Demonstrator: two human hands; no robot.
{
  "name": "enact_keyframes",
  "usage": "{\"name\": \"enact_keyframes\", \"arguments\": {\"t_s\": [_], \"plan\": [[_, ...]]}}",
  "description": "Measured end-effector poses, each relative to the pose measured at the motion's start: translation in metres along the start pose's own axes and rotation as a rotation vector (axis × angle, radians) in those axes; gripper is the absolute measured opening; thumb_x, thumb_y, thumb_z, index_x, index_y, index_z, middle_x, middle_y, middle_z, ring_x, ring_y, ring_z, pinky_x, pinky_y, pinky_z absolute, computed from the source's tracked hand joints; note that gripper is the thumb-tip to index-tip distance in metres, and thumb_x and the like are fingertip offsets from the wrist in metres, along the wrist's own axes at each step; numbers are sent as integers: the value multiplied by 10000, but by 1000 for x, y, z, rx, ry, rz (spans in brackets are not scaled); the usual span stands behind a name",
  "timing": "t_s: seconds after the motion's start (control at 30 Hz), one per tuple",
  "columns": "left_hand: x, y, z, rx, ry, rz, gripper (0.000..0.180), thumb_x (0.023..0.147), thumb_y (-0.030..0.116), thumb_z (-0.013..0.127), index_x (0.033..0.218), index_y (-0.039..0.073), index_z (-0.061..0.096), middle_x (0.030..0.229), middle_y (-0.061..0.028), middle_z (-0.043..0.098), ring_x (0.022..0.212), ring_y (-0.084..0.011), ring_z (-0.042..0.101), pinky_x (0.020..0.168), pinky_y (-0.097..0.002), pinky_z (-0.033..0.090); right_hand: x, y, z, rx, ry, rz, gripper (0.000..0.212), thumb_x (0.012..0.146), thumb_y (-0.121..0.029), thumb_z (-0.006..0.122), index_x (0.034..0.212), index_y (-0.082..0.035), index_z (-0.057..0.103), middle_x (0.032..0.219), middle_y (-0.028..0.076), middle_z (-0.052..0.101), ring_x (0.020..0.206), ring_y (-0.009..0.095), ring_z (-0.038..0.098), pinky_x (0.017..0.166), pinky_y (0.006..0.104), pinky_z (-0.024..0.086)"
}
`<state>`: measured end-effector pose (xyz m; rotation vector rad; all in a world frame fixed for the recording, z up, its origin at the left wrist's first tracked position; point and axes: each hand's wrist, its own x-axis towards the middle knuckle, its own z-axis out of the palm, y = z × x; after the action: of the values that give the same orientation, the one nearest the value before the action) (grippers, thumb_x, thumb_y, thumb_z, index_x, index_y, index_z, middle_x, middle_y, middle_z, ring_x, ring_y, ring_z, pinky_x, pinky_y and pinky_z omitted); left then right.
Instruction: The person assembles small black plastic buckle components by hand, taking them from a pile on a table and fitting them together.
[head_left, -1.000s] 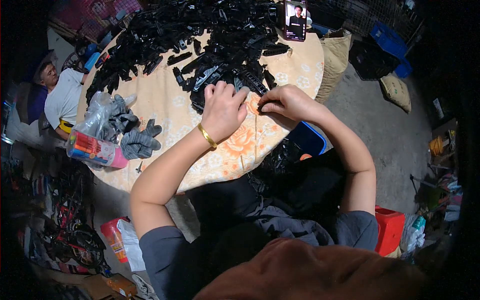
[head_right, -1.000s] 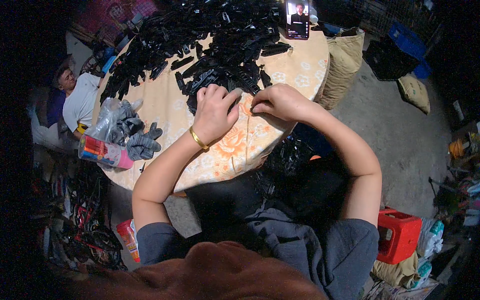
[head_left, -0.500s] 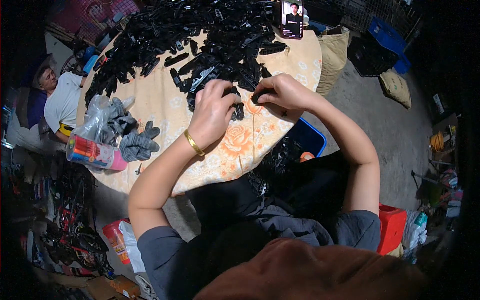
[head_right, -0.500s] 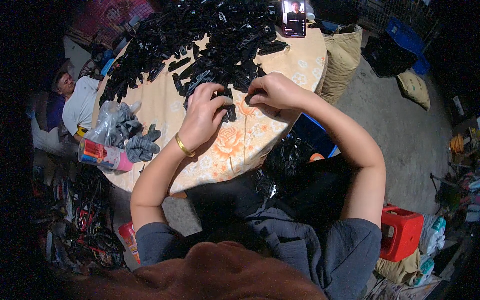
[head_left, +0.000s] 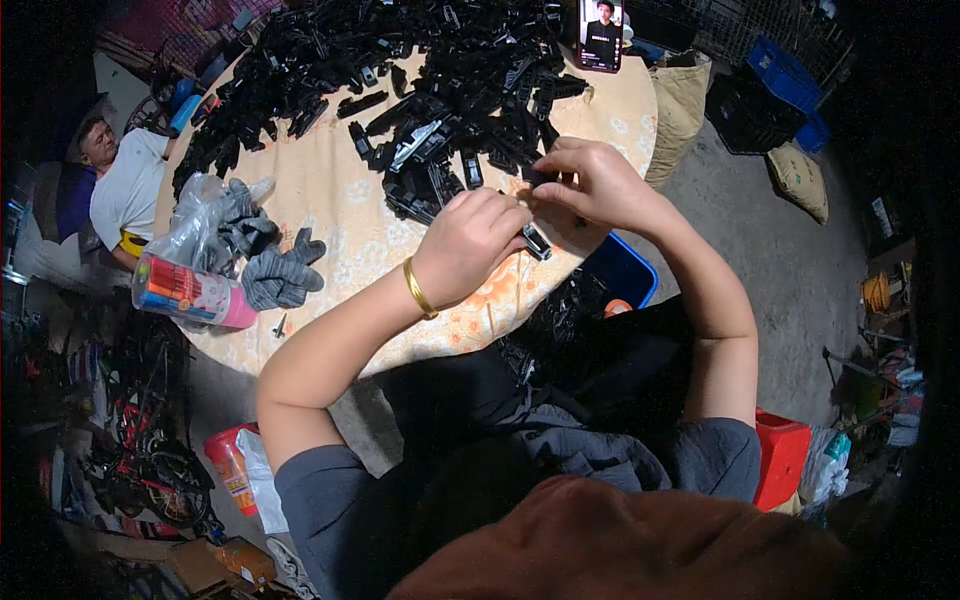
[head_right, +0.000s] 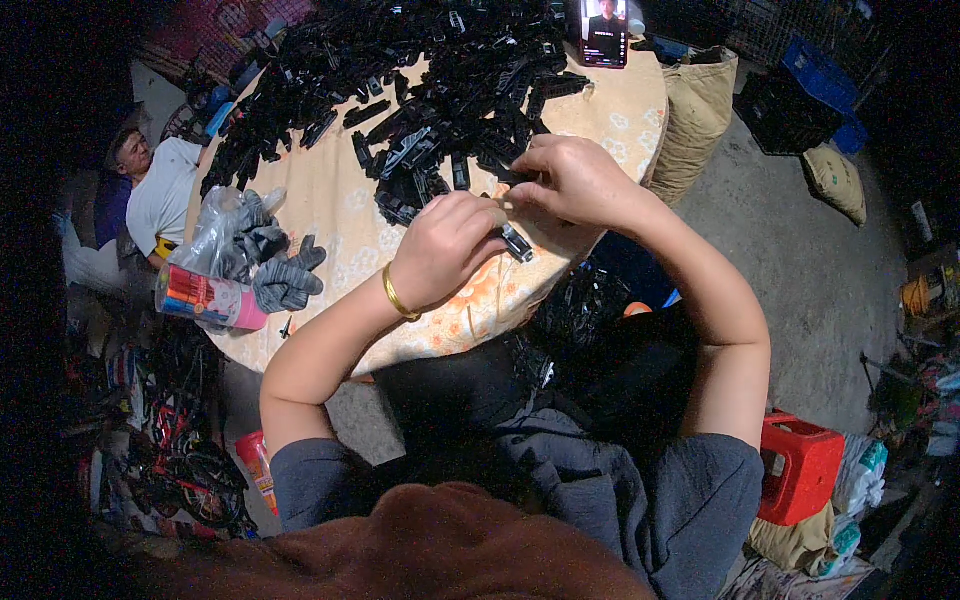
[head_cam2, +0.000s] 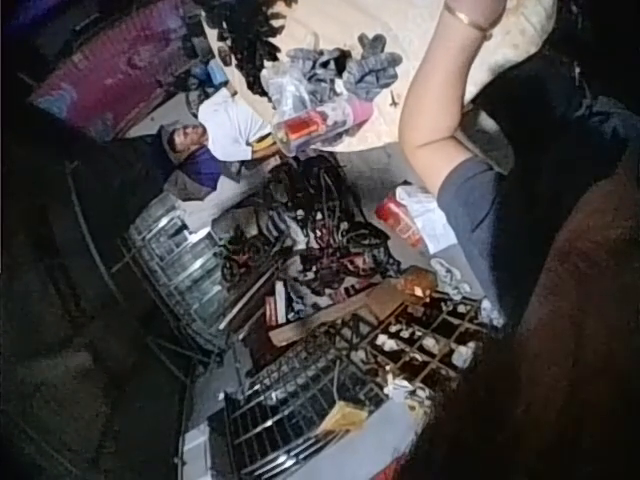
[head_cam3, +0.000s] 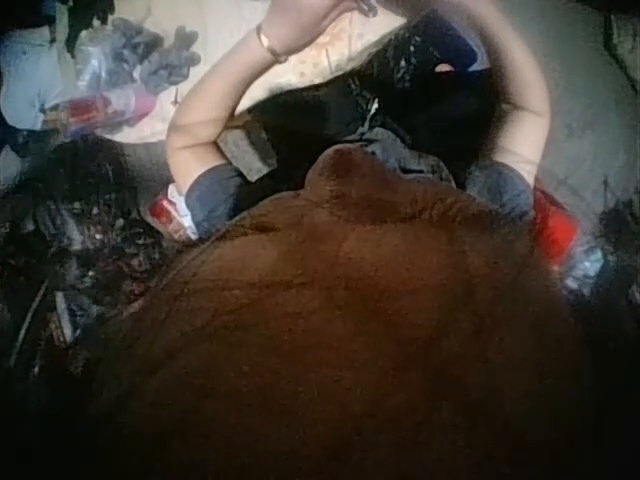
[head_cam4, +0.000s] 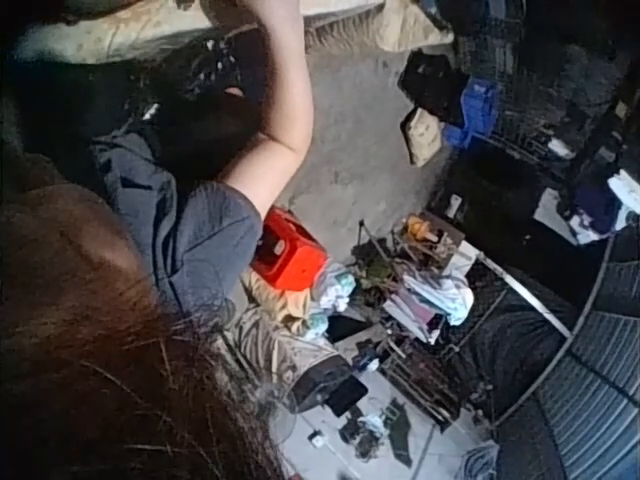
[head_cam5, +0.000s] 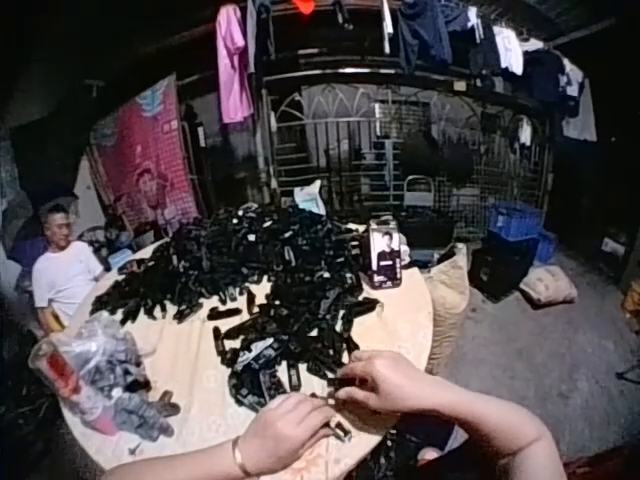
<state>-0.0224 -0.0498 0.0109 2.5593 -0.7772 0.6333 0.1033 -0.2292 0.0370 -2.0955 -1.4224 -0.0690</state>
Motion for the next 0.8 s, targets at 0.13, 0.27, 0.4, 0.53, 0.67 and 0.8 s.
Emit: {"name": "enact_keyframes", "arguments": {"t_s": [0.13, 0.27, 0.4, 0.53, 0.67, 0.8], "plan": [[6, 4, 2, 57, 15, -21, 340, 712, 130, 688, 1016, 52, 556, 977, -121, 567, 970, -296, 532, 861, -381, 405, 0, 2, -2, 12, -28, -28, 254, 760, -157, 695, 927, 30, 650, 789, 144, 597, 696, 270, 600, 606, 337, 466], [4, -10, 1, -107, 14, -116, 317, 694, 102, 705, 973, 42, 566, 949, -129, 571, 924, -288, 548, 832, -372, 422, 1, 4, 0, 44, 90, -1, 265, 768, -137, 695, 962, 33, 636, 828, 135, 611, 710, 236, 602, 599, 326, 467], [8, -7, -13, -171, 146, -313, 279, 637, 70, 765, 817, 10, 561, 806, -119, 569, 749, -270, 567, 676, -333, 459, 1, -1, -2, 130, 223, 7, 263, 775, -192, 687, 961, -9, 654, 833, 136, 618, 717, 258, 621, 623, 337, 494], [8, 4, -40, -112, 112, -313, 297, 628, 73, 762, 828, 5, 553, 808, -119, 562, 777, -275, 553, 701, -340, 453, 0, -2, 0, 179, 249, 8, 273, 773, -200, 691, 960, -5, 651, 834, 137, 617, 718, 260, 623, 612, 336, 495], [0, -8, -28, -47, 61, -297, 285, 650, 92, 745, 845, 6, 557, 797, -127, 556, 788, -313, 539, 719, -360, 451, 2, -2, 16, 162, 192, -49, 254, 776, -188, 677, 943, 0, 637, 860, 145, 619, 767, 292, 611, 666, 354, 496], [-1, -22, -16, -105, 74, -422, 262, 692, 76, 731, 869, 3, 553, 812, -119, 585, 813, -251, 566, 729, -324, 458, 5, -5, 32, 139, 177, -301, 261, 791, -173, 649, 972, 0, 575, 1029, 175, 586, 926, 350, 568, 800, 396, 466]]}}
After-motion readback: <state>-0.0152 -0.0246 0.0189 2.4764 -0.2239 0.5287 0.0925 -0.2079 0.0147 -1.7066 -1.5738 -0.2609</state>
